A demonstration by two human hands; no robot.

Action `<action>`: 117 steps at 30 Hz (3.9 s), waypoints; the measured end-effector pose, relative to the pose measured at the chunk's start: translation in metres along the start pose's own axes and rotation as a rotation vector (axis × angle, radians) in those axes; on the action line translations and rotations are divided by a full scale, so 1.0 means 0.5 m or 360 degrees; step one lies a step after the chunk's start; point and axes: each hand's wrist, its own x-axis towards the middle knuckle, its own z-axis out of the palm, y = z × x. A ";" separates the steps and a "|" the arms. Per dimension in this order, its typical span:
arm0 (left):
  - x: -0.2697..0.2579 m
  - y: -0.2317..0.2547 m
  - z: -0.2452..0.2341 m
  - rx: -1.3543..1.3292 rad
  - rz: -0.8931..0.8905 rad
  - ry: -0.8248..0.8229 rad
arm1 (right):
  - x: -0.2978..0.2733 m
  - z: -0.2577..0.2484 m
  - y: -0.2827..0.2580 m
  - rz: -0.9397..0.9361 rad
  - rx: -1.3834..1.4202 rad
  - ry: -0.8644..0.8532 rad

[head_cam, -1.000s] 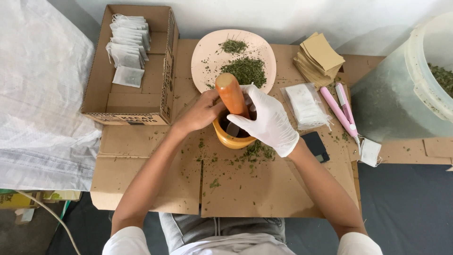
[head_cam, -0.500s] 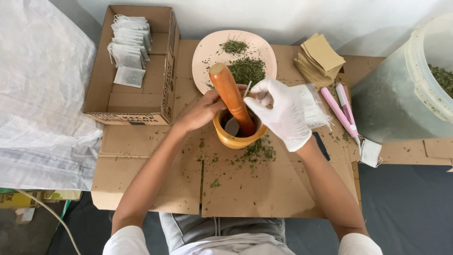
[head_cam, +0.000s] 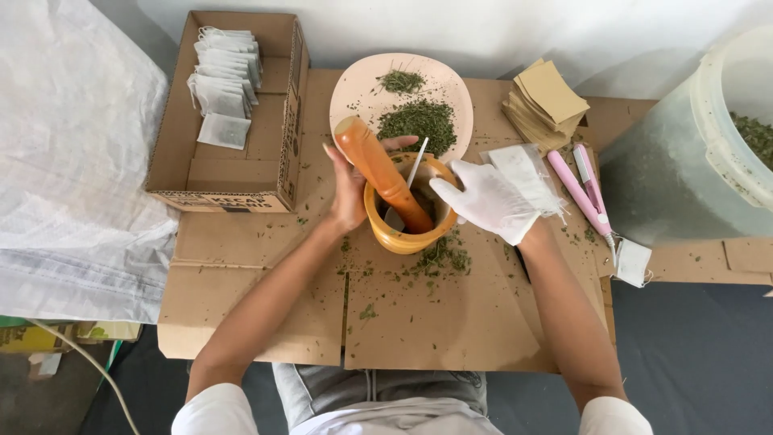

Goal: The person prepares tea by scooping leaves into a mortar and then manually filling small tea bags with processed leaves.

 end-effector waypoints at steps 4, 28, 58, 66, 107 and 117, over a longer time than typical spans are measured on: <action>-0.030 0.008 0.029 0.0480 0.0249 0.0001 | 0.033 0.018 0.026 0.0077 0.0056 0.0015; -0.234 0.070 -0.100 0.0176 0.0484 0.1167 | -0.023 0.299 -0.062 -0.0808 0.1073 0.0308; -0.316 0.063 -0.041 0.1525 0.1110 0.1481 | 0.232 0.262 0.146 -0.1012 -0.1182 0.0993; -0.319 0.056 -0.029 0.1770 0.1387 0.1559 | 0.160 0.241 0.143 -0.1134 -0.1361 0.1147; -0.029 -0.078 -0.007 0.2380 -0.0063 -0.0107 | 0.036 0.125 0.210 -0.1293 -0.0561 0.0623; -0.027 -0.102 -0.027 0.2437 -0.0014 -0.0116 | 0.005 0.126 0.162 -0.1402 -0.0761 0.0317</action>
